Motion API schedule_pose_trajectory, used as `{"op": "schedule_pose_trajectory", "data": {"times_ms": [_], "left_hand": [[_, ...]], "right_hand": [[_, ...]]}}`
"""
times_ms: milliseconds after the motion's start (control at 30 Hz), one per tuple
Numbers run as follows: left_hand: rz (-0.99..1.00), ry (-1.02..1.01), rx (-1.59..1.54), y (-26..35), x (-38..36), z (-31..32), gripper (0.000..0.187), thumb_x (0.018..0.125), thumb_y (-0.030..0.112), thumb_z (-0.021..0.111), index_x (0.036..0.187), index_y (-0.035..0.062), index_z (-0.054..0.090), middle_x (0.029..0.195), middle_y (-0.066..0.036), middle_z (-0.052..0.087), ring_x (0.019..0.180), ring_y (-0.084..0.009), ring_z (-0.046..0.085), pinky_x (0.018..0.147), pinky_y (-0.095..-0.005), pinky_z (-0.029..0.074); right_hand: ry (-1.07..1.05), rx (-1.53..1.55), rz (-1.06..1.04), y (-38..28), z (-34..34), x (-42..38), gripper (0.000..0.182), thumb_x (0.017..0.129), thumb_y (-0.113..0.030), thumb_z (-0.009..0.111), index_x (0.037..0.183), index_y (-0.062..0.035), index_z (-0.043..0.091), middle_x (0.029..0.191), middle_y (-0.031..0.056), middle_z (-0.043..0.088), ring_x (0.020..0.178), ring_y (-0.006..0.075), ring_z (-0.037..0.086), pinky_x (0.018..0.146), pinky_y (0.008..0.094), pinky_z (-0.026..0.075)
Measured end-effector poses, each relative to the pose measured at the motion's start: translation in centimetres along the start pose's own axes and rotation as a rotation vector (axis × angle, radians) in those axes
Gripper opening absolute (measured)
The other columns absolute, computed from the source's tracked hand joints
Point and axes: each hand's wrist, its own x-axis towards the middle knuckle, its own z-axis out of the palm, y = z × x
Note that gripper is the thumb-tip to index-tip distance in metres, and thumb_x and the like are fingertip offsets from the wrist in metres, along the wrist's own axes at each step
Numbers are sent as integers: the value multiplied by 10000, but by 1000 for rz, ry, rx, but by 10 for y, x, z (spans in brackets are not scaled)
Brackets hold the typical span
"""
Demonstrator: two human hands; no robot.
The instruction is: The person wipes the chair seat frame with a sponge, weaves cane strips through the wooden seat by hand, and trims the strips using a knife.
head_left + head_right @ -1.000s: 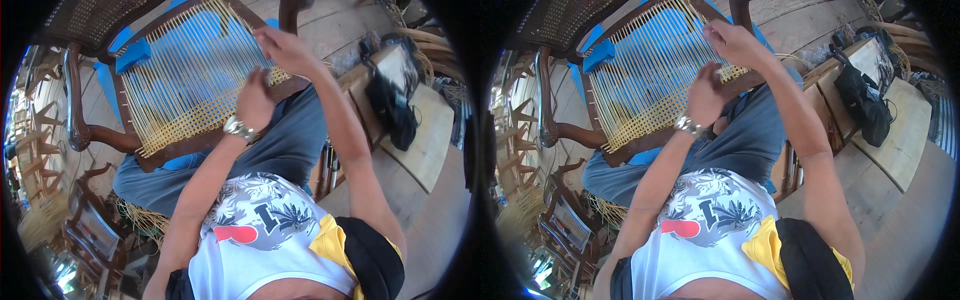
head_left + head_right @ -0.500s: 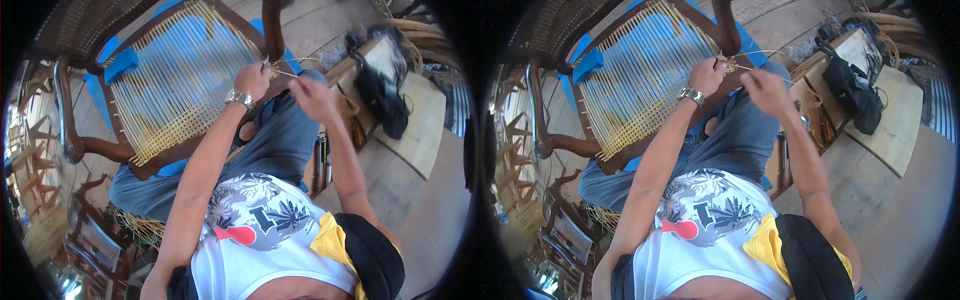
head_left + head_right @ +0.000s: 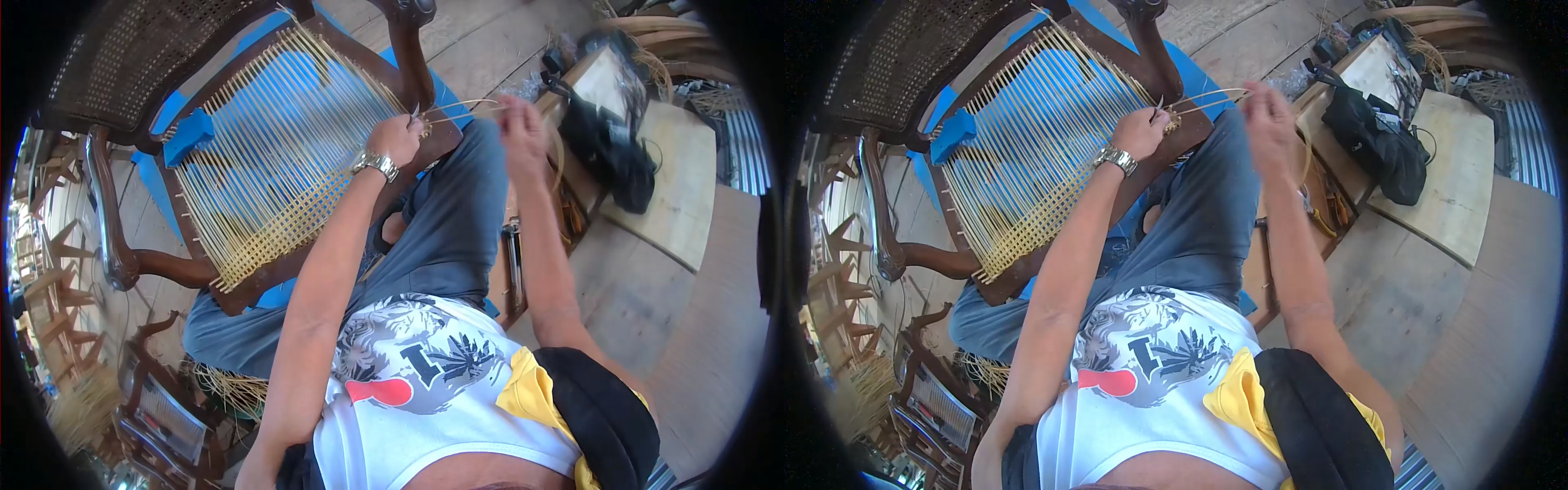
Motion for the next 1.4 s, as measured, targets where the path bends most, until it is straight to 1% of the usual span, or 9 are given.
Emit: {"op": "schedule_pose_trajectory", "data": {"times_ms": [200,300,533,700,800,933,1200,1300,1400], "left_hand": [[-22,-38,82,6,10,1,334,942,381,589,964,80,730,955,-199,719,927,-394,678,838,-498,520],[-41,-47,86,16,6,-2,325,938,374,596,968,81,733,964,-200,720,935,-394,678,846,-498,521],[-66,157,-64,18,-25,-10,281,935,304,623,1055,72,727,952,-197,724,923,-376,688,818,-468,536],[-182,263,-250,19,-99,-59,325,931,303,681,1083,16,699,852,-139,729,760,-268,712,692,-371,548],[-123,521,-569,4,-107,-63,383,940,341,703,1086,-12,693,845,-61,722,641,-137,638,612,-290,512],[-257,197,-1240,11,-92,-88,332,945,337,729,1039,20,701,855,-38,700,514,-20,452,454,-203,362],[-13,588,-847,12,-52,-68,271,958,278,716,916,11,733,637,16,626,510,-24,454,472,-231,364],[-172,451,-752,12,-58,-78,311,915,303,721,893,-7,735,782,-74,731,714,-126,655,663,-312,501],[-69,742,-462,14,-60,-80,266,894,297,774,888,33,748,689,-6,687,619,-77,570,567,-285,459]], "right_hand": [[574,174,-290,-91,-59,46,278,1080,-213,488,1103,5,658,889,68,650,762,111,595,682,239,510],[574,419,-233,-130,-42,49,261,1063,-217,522,1115,7,645,874,98,658,796,143,630,689,250,526],[-194,-597,-732,-124,75,17,177,954,-161,602,1003,-85,755,992,92,741,910,288,704,812,398,542],[-552,-838,-538,-59,115,16,180,907,-219,678,1016,-104,763,960,120,736,890,329,694,792,413,543],[-624,-617,-406,-43,114,13,195,910,-214,692,1032,-77,757,901,113,734,811,270,694,745,373,536],[-734,-483,-148,-53,111,8,216,912,-207,712,1039,-35,743,824,89,704,736,165,632,703,315,507],[-774,-552,-187,-68,111,11,222,917,-183,689,1062,-17,718,818,106,692,743,169,631,701,329,504],[-729,-511,-299,-54,128,17,212,908,-188,687,1027,-14,714,851,129,705,756,195,649,706,351,505],[-821,-447,-256,-41,132,25,222,897,-198,695,996,1,708,880,145,714,774,210,660,715,358,503]]}}
